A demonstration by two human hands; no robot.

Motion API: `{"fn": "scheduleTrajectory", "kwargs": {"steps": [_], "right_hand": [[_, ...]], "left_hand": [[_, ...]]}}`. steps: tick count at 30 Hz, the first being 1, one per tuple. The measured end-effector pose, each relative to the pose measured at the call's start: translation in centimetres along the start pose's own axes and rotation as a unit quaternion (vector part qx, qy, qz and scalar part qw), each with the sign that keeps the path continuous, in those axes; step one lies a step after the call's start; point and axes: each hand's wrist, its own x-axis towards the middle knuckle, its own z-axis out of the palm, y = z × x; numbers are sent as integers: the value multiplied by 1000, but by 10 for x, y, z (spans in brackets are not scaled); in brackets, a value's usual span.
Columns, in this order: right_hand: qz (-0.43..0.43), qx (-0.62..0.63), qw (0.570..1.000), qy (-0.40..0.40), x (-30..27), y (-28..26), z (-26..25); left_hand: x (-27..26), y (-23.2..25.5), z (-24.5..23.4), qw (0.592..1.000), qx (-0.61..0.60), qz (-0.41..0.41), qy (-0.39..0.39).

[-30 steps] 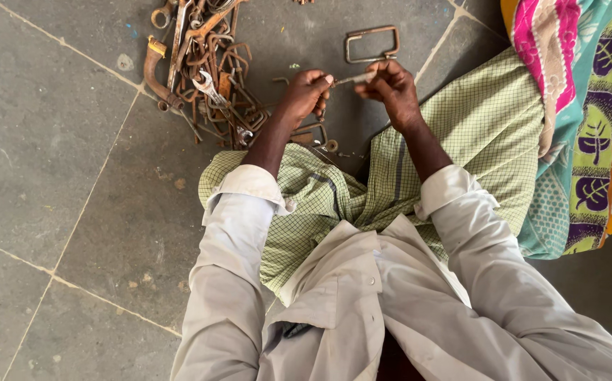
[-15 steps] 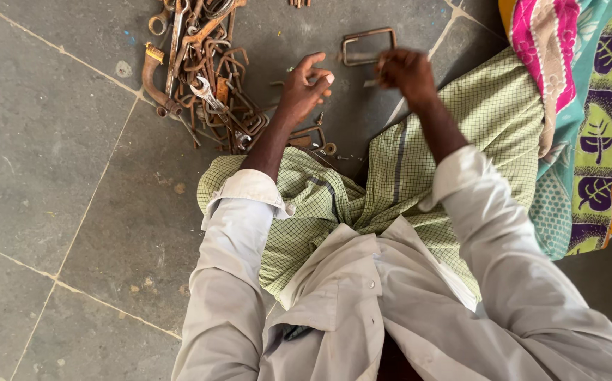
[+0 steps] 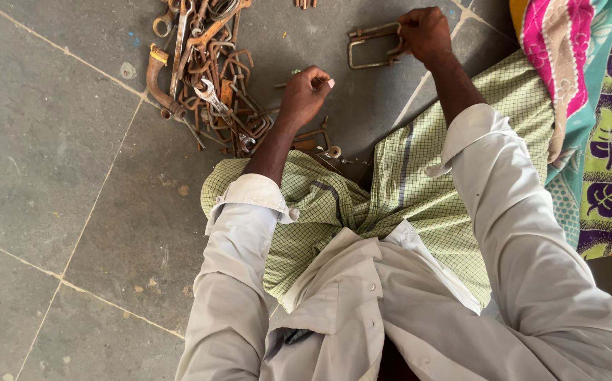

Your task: The person sits on the floor and assembles a metal frame by inserting small metal pins into its holes. They pick up pins from a pile of rusty hardware and place them into the frame, occasionally adjusting the frame's position.

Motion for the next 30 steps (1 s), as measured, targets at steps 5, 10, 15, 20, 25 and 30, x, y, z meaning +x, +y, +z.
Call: {"fn": "scheduleTrajectory", "kwargs": {"steps": [5,10,15,20,25,30], "right_hand": [[-93,-92,990,55,3,11,4],[-93,-126,986,59,6,26,8],[-99,-174,978,67,5,27,11],[-113,-198,972,63,13,30,12],[-102,-183,977,36,17,29,6],[-43,-136,990,-2,13,19,1]], "left_hand": [[-3,11,-4,999,19,-15,-22],[-3,14,-6,998,42,-36,-31],[-3,11,-4,998,44,-21,-30],[-6,13,-6,997,63,-14,-30],[-7,17,-6,996,75,-26,-37],[-7,14,-5,995,93,-20,-41]]}}
